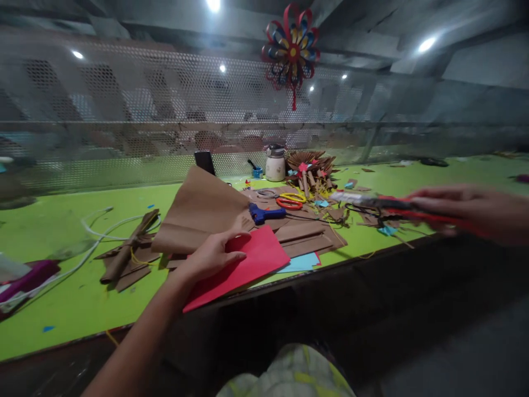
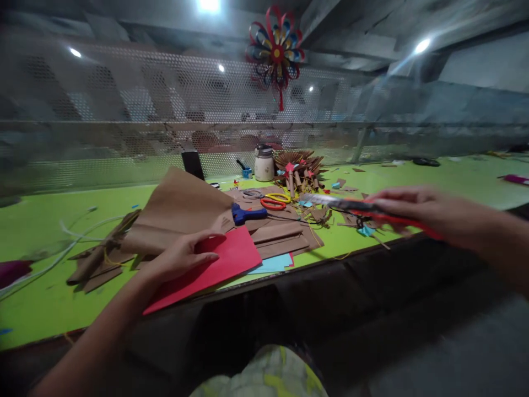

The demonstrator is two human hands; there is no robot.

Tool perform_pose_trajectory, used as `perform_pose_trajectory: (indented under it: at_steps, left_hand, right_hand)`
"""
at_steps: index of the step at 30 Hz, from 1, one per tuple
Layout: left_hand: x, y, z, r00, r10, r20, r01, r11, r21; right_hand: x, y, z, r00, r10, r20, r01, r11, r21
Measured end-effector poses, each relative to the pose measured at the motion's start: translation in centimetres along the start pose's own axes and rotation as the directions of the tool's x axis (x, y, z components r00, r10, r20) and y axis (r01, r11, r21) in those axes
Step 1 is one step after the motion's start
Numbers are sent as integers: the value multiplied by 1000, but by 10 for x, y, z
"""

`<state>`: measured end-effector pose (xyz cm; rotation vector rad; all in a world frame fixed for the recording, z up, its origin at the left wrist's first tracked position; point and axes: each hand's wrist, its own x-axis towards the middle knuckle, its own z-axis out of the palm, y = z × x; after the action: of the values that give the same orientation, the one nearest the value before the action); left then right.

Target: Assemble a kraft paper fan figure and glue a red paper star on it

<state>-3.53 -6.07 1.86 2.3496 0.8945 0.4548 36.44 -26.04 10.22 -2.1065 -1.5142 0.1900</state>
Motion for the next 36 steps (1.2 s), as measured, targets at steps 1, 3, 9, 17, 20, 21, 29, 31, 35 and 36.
perform_pose_trajectory:
  at_steps: [1, 3, 9, 17, 20, 21, 29, 31, 35, 36]
  left_hand:
    - [-1, 0, 0, 1000, 6, -8, -6, 1000, -15]
    - [-2, 1, 1, 1000, 16, -12, -17, 999, -43]
    - [-3, 5, 0, 999, 28, 36, -26, 998, -52]
    - [-1, 5, 3, 999, 39, 26, -37, 997, -61]
    - [1, 3, 6, 999, 51, 4, -51, 998, -44]
    - [2, 2, 7, 998, 64, -5, -64, 998, -23]
    - [3, 16, 21, 950, 312, 16, -285, 845, 452]
    - [3, 21, 24, 914, 405, 1, -333, 752, 568]
    - [4, 25, 30, 832, 532, 159, -514, 630, 583]
    - [4, 24, 32, 811, 545, 214, -563, 626, 539]
  right_hand:
    - [0, -11, 19, 983, -69, 173, 46, 990, 133]
    - [5, -30, 56, 926, -201, 320, 101, 948, 303]
    - [47, -49, 123, 860, -416, 295, 271, 863, 427]
    - [69, -25, 133, 747, -471, 470, 315, 873, 373]
    - [63, -21, 129, 707, -474, 524, 321, 876, 359]
    - [60, -21, 128, 692, -480, 539, 335, 875, 349]
    - [33, -29, 121, 679, -531, 507, 451, 847, 282]
    - [26, -29, 124, 671, -556, 490, 495, 828, 262]
    - [17, -26, 134, 668, -619, 414, 616, 771, 160]
    - [16, -25, 137, 665, -632, 398, 641, 756, 132]
